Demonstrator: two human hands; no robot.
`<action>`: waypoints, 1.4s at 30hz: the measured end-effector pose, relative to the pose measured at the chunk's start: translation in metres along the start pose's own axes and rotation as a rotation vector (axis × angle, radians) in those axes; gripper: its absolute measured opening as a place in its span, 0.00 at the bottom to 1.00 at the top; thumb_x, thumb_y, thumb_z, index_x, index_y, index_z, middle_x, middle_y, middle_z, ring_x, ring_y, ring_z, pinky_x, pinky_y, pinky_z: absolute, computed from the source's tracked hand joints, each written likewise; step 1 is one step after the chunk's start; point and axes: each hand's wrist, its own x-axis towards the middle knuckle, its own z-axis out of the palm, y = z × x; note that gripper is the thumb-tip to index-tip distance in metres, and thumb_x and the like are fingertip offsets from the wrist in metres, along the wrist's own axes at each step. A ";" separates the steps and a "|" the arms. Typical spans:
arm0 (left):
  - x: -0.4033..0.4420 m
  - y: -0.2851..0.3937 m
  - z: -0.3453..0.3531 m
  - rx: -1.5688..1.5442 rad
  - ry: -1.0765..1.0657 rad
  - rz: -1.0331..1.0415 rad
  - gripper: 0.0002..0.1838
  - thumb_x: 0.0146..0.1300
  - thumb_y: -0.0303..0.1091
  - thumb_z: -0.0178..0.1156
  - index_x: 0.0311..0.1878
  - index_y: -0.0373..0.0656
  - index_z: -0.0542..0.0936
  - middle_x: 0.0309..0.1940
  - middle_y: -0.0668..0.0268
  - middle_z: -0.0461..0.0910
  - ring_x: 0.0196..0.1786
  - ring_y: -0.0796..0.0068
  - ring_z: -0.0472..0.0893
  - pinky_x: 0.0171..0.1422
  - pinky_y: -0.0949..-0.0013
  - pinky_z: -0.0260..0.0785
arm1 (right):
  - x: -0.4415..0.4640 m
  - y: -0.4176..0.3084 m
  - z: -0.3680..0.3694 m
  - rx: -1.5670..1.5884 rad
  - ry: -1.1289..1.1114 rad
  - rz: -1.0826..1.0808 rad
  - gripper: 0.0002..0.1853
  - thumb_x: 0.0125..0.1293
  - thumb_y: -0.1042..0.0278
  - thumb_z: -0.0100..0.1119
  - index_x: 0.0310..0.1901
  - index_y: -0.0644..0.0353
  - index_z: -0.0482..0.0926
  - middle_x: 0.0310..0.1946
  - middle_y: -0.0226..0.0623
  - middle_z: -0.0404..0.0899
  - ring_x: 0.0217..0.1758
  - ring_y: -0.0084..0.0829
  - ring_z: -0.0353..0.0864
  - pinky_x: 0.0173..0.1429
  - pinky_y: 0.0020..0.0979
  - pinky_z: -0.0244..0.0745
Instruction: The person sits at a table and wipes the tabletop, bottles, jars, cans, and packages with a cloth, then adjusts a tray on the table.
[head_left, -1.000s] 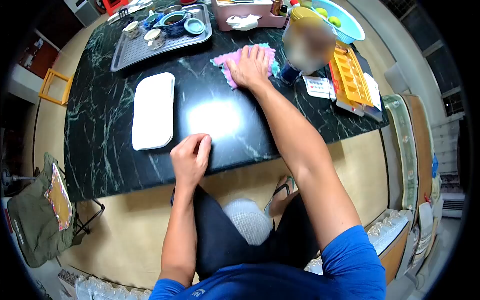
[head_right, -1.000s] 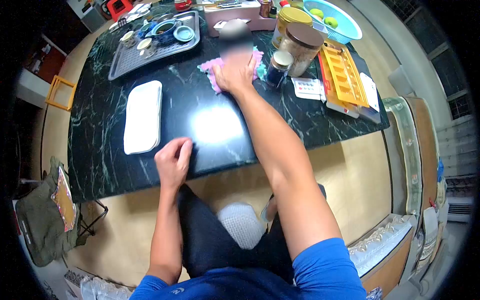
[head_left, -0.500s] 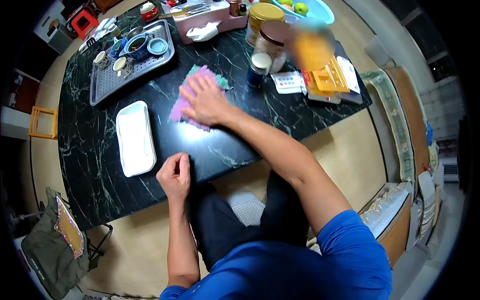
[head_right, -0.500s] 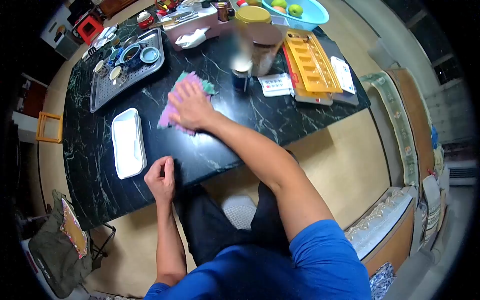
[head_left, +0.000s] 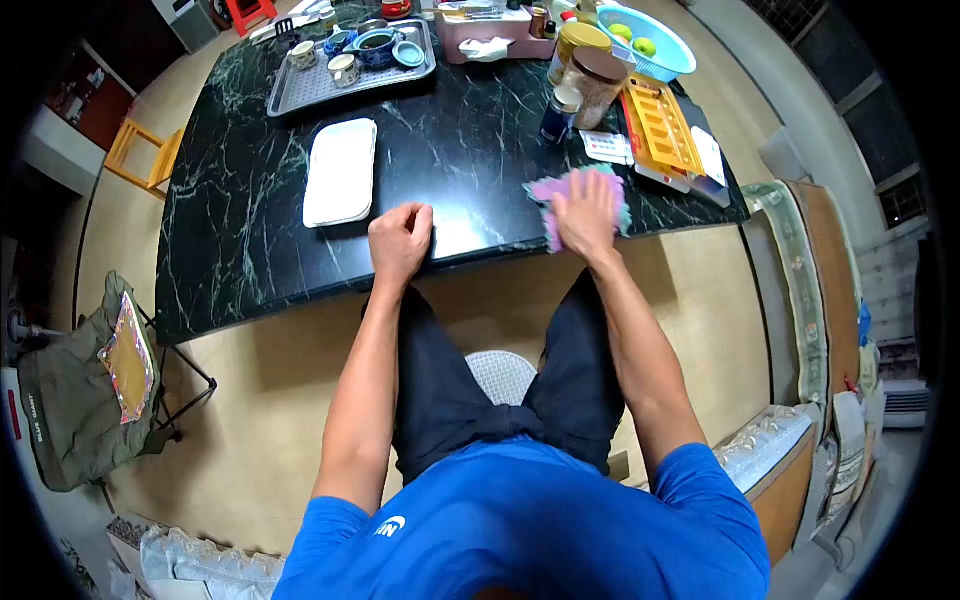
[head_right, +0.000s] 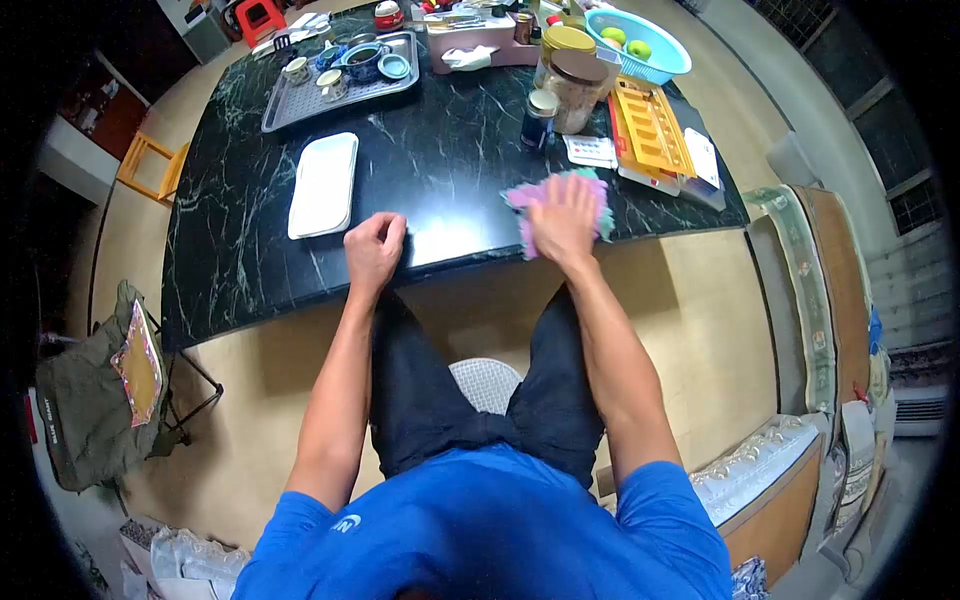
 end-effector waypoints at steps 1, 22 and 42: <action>-0.001 0.001 0.000 -0.001 -0.006 -0.001 0.11 0.64 0.35 0.65 0.33 0.36 0.86 0.21 0.55 0.82 0.23 0.68 0.82 0.31 0.66 0.72 | 0.002 -0.024 -0.004 -0.046 -0.046 -0.023 0.36 0.75 0.43 0.44 0.74 0.64 0.63 0.75 0.61 0.59 0.81 0.58 0.54 0.82 0.55 0.43; 0.007 0.000 0.000 -0.393 0.081 -0.339 0.10 0.74 0.33 0.61 0.44 0.36 0.85 0.26 0.71 0.79 0.25 0.87 0.74 0.29 0.79 0.66 | 0.094 -0.155 0.025 0.360 -0.155 -0.622 0.29 0.70 0.43 0.54 0.65 0.54 0.76 0.70 0.52 0.69 0.77 0.52 0.62 0.81 0.52 0.51; 0.109 0.089 0.189 -0.770 -0.407 -0.211 0.26 0.58 0.34 0.77 0.57 0.39 0.77 0.47 0.67 0.83 0.47 0.77 0.80 0.55 0.70 0.73 | 0.016 0.041 -0.066 1.993 0.288 0.458 0.19 0.84 0.60 0.41 0.60 0.64 0.76 0.54 0.37 0.82 0.55 0.27 0.82 0.61 0.32 0.76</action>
